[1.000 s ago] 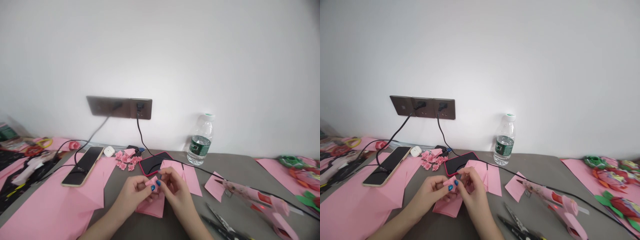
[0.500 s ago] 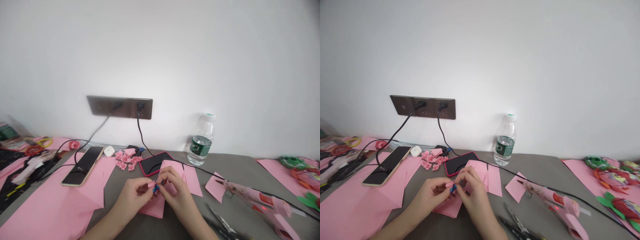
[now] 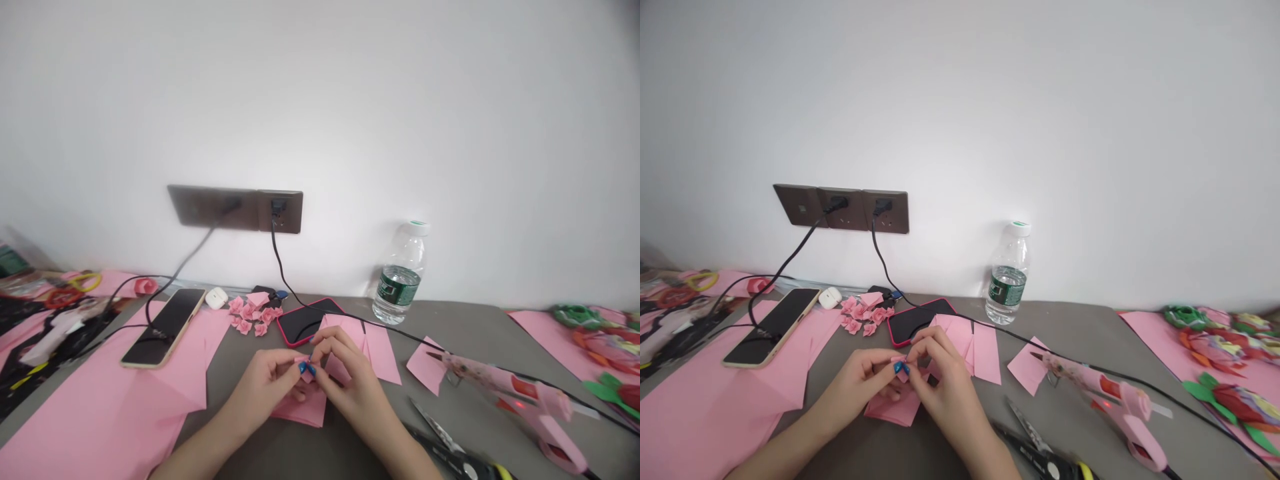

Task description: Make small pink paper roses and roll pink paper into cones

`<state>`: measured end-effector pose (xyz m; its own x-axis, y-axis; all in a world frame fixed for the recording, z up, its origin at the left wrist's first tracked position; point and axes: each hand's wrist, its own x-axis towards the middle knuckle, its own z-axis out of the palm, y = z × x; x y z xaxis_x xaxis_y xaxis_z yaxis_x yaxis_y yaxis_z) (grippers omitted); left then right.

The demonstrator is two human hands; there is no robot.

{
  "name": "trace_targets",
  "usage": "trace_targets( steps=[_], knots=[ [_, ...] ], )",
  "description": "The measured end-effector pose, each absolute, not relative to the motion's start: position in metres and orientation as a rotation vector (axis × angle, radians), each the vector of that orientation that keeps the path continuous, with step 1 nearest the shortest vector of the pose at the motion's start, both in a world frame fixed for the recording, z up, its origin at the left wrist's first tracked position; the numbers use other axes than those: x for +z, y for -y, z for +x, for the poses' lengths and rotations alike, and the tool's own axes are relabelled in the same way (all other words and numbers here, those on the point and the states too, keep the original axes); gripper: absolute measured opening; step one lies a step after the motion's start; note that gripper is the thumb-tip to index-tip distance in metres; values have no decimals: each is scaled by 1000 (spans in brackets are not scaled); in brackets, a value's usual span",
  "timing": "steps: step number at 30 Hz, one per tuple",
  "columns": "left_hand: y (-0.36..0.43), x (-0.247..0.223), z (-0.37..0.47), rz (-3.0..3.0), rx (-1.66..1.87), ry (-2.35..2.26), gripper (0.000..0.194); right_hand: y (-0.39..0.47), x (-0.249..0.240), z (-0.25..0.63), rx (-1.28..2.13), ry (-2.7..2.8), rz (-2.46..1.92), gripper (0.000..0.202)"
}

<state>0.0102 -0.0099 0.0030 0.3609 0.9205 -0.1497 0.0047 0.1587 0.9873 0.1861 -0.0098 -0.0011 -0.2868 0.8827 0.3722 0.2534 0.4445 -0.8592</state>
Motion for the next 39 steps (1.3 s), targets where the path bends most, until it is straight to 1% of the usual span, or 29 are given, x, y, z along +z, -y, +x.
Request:
trace_targets(
  steps=[7,12,16,20,24,29,32,34,36,39],
  knots=[
    [13,10,10,1429,794,-1012,36,8,-1,186,888,1760,-991,15],
    [13,12,11,1483,791,-994,34,8,0,187,917,1764,-1006,14],
    [12,10,12,1413,783,-961,37,6,-2,188,885,1768,-987,15],
    [9,5,10,1256,769,-936,41,7,-2,188,817,1806,-977,19],
    [9,6,10,1116,763,-939,43,10,-1,188,659,1915,-995,22],
    [9,8,12,998,804,-965,45,10,-1,190,484,2006,-964,20],
    [8,6,11,964,831,-952,47,9,-2,192,497,1998,-933,19],
    [8,6,10,986,841,-943,44,8,-1,193,533,1983,-923,20],
    [8,6,9,1026,845,-944,41,8,0,194,600,1960,-923,22],
    [8,8,8,1059,854,-968,42,8,1,193,730,1869,-914,20]
  ],
)
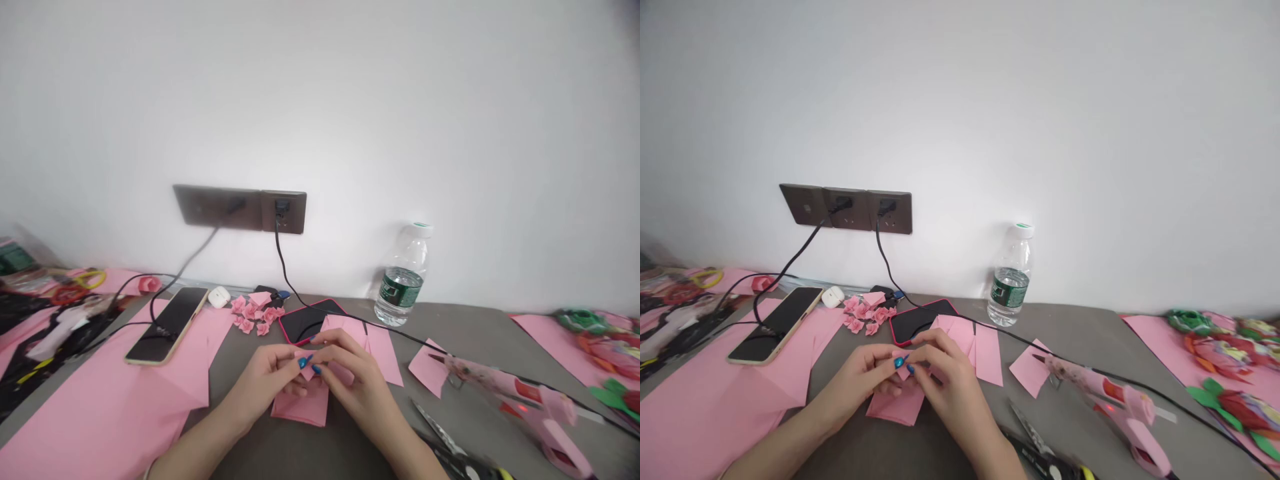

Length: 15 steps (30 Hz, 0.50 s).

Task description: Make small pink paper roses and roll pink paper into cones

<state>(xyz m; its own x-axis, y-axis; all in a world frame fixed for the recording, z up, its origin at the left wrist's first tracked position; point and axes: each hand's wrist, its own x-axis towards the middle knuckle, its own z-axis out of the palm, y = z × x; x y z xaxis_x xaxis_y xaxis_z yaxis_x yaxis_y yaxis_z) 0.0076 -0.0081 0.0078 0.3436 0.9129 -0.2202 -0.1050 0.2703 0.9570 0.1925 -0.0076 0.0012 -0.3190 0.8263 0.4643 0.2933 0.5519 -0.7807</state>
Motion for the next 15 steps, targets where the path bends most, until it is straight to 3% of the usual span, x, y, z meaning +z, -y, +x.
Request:
trace_targets(
  steps=[5,10,15],
  knots=[
    [8,9,9,1094,896,-987,48,7,-6,186,928,1605,-961,1],
    [8,12,12,1110,912,-1008,46,5,-16,182,1089,1551,-990,17],
    [8,11,11,1107,900,-1007,48,4,-14,182,1051,1600,-998,19]
  ],
)
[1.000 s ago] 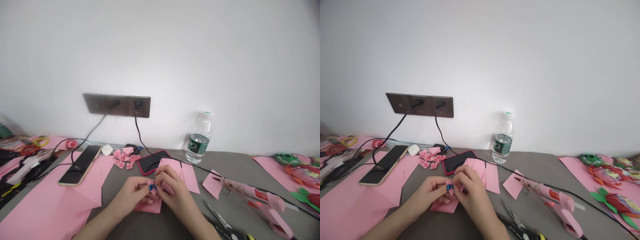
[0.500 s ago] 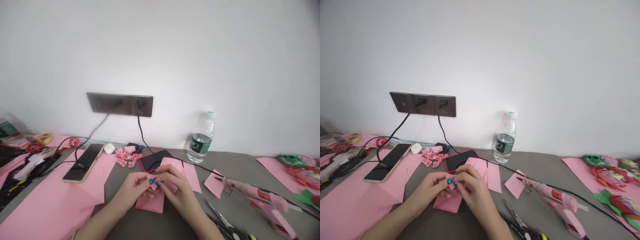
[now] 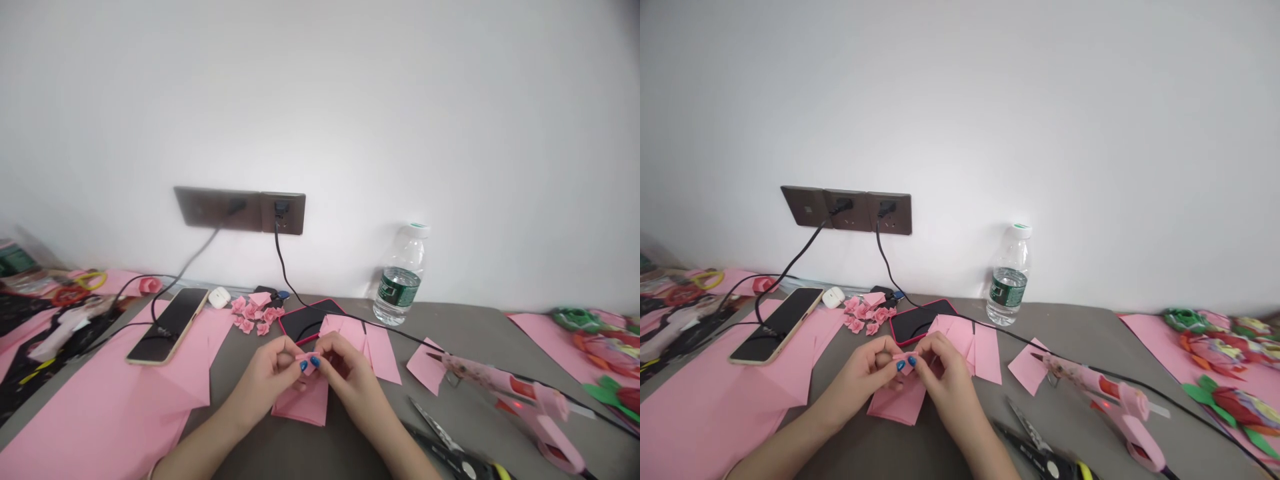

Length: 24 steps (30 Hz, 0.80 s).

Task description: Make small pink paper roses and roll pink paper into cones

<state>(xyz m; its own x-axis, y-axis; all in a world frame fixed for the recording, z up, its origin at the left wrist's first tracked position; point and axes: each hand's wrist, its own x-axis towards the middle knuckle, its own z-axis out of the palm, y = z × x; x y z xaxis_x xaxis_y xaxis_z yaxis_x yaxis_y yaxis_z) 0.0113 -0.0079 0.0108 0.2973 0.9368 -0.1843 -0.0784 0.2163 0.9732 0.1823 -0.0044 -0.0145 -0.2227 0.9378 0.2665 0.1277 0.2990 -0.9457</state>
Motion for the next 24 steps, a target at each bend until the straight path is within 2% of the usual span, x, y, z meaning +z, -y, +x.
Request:
trace_targets(
  steps=[15,24],
  knots=[
    [8,13,12,1044,887,-1023,50,9,-5,179,1006,1659,-957,19],
    [7,11,7,1234,915,-1039,33,9,-5,180,964,1650,-952,19]
  ],
)
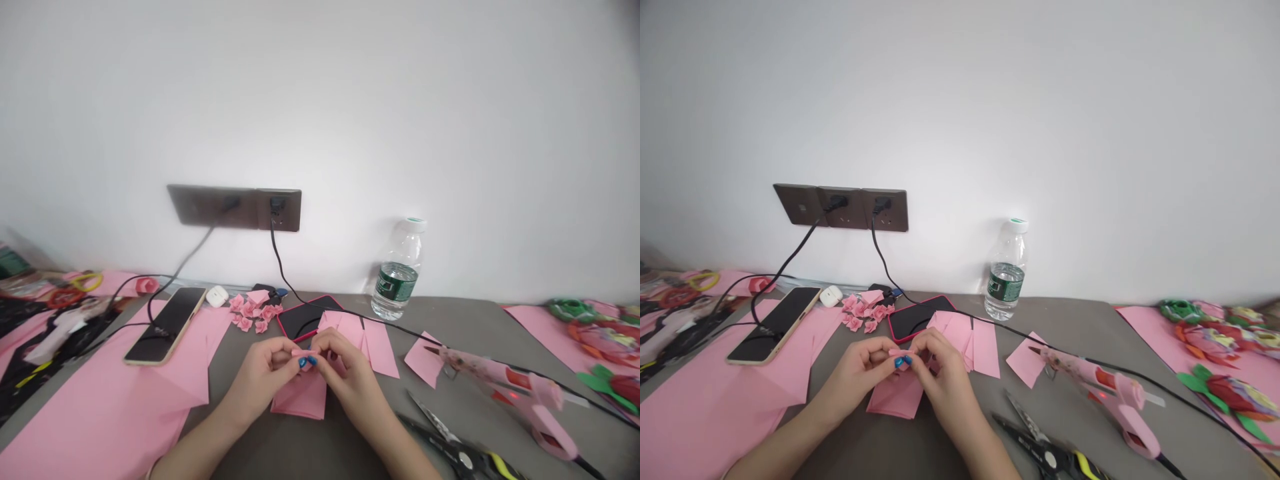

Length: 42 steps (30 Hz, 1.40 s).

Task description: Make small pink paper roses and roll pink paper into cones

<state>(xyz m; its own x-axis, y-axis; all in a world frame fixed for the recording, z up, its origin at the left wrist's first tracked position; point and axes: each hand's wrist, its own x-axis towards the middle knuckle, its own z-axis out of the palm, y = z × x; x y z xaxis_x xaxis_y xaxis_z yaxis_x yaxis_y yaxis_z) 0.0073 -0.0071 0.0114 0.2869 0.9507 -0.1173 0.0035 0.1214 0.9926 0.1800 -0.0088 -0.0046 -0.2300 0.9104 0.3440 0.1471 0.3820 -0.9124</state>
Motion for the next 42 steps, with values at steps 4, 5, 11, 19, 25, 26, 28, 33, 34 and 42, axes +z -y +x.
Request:
trace_targets(
  steps=[4,5,11,19,25,26,28,33,34,42],
  knots=[
    [8,13,7,1271,948,-1074,27,9,-4,179,970,1636,-947,15],
    [8,13,7,1260,951,-1075,27,9,-3,179,972,1637,-951,15],
    [9,14,8,1270,951,-1040,25,14,3,176,1014,1660,-921,21],
    [8,14,10,1177,960,-1009,35,6,-10,177,1084,1453,-935,30],
    [9,15,11,1129,921,-976,43,5,-14,177,1174,1345,-924,34],
    [9,15,11,1130,916,-961,45,4,-16,177,1166,1325,-937,36],
    [9,16,11,1138,904,-940,47,3,-18,176,1133,1282,-960,38],
    [8,14,10,1160,904,-939,44,1,-21,176,1118,1228,-957,38],
    [8,14,10,1163,911,-937,44,1,-20,176,1130,1232,-959,38],
    [6,10,6,1177,932,-980,38,2,-19,177,1120,1305,-935,28]
  ],
)
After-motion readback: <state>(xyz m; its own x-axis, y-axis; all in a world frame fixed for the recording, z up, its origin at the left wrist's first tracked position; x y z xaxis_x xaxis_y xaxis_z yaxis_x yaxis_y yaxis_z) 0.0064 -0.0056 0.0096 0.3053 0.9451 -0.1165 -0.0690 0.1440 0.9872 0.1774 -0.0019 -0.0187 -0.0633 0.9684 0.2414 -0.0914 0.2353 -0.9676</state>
